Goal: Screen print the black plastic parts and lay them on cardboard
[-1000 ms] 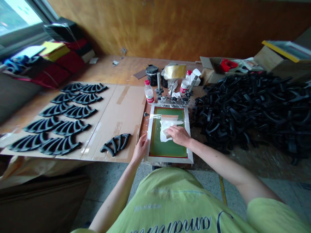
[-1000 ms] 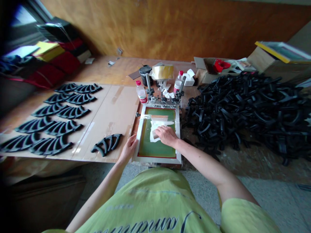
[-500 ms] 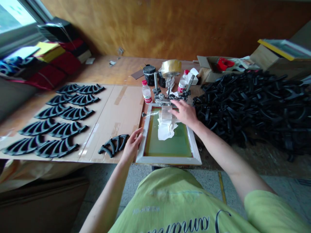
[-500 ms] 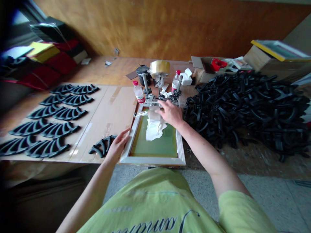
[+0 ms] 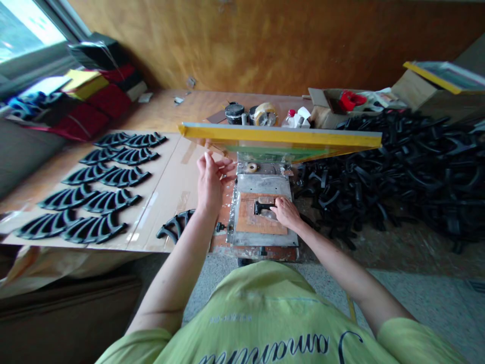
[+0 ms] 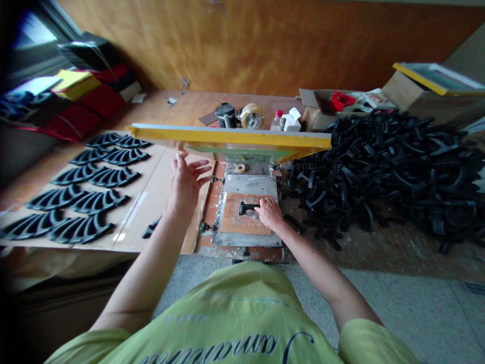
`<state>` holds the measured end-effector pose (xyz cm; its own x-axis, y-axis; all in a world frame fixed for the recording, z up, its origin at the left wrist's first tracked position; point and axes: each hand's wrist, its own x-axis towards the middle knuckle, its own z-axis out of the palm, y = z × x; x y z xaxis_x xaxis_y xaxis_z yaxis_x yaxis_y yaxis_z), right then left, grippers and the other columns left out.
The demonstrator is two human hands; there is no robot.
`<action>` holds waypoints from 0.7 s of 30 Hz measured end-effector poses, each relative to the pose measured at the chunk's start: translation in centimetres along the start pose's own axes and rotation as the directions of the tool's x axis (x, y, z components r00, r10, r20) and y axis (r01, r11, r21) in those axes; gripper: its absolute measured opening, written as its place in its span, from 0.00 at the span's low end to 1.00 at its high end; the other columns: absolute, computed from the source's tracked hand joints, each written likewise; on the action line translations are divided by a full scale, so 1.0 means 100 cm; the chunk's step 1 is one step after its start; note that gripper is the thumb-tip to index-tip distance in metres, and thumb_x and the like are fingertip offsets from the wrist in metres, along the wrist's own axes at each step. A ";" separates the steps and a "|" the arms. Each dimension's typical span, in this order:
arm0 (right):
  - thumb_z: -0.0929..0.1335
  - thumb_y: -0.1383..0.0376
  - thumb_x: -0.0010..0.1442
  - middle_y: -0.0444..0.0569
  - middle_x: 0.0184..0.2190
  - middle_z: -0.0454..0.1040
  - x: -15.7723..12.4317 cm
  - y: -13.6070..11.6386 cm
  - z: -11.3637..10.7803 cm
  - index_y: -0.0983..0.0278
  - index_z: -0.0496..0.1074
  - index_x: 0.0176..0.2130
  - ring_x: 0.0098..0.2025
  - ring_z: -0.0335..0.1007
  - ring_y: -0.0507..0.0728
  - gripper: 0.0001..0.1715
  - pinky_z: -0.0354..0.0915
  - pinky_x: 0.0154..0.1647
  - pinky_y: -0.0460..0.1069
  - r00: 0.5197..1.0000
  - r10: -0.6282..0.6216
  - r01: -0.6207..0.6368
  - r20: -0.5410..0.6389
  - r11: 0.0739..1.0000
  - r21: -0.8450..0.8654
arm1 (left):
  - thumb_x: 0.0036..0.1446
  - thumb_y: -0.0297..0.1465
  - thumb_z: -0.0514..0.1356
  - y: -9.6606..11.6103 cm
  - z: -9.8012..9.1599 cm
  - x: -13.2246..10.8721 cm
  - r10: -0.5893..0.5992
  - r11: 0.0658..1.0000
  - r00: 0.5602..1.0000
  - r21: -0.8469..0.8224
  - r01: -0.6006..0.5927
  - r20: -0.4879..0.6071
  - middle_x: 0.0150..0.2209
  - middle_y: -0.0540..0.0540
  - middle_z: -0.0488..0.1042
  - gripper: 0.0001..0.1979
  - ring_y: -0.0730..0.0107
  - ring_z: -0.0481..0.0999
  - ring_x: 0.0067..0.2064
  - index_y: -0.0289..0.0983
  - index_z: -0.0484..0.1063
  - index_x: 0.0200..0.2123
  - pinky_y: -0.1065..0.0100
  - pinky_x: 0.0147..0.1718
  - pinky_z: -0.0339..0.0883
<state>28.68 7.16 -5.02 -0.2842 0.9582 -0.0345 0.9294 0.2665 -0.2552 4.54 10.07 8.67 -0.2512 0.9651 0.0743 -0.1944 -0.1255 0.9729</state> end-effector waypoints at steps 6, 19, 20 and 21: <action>0.62 0.62 0.69 0.55 0.36 0.74 -0.026 -0.046 -0.008 0.62 0.65 0.39 0.41 0.71 0.61 0.07 0.66 0.40 0.51 0.988 0.005 0.016 -0.156 0.991 0.133 | 0.52 0.56 0.62 -0.077 0.001 -0.121 -0.713 0.683 0.654 0.038 0.730 0.253 0.44 0.35 0.80 0.30 0.54 0.80 0.44 0.36 0.73 0.44 0.62 0.33 0.74; 0.72 0.66 0.54 0.56 0.45 0.74 -0.033 0.105 -0.007 0.61 0.72 0.46 0.46 0.74 0.63 0.17 0.67 0.42 0.53 0.964 0.199 -0.181 0.175 0.977 -0.114 | 0.66 0.49 0.44 -0.092 -0.217 -0.110 -0.385 0.536 0.656 0.421 0.732 -0.649 0.36 0.34 0.79 0.25 0.61 0.82 0.35 0.34 0.67 0.42 0.66 0.33 0.76; 0.72 0.67 0.54 0.57 0.45 0.75 -0.037 0.113 0.000 0.61 0.73 0.47 0.47 0.74 0.63 0.19 0.67 0.41 0.53 0.952 0.221 -0.190 0.210 0.969 -0.156 | 0.66 0.49 0.42 -0.096 -0.234 -0.112 -0.374 0.443 0.634 0.471 0.763 -0.677 0.35 0.33 0.79 0.27 0.59 0.82 0.35 0.32 0.68 0.41 0.66 0.32 0.76; 0.71 0.68 0.54 0.57 0.46 0.75 -0.041 0.117 0.005 0.60 0.73 0.47 0.47 0.74 0.63 0.19 0.67 0.41 0.52 0.946 0.229 -0.189 0.230 0.965 -0.184 | 0.66 0.48 0.41 -0.101 -0.248 -0.114 -0.371 0.367 0.623 0.507 0.780 -0.689 0.33 0.32 0.79 0.28 0.57 0.82 0.34 0.32 0.70 0.40 0.65 0.30 0.76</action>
<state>40.59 6.32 -8.35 -0.1102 0.9432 -0.3135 0.9935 0.0956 -0.0617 -14.12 -5.33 -7.44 -0.7378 0.4891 -0.4653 0.2138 0.8231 0.5261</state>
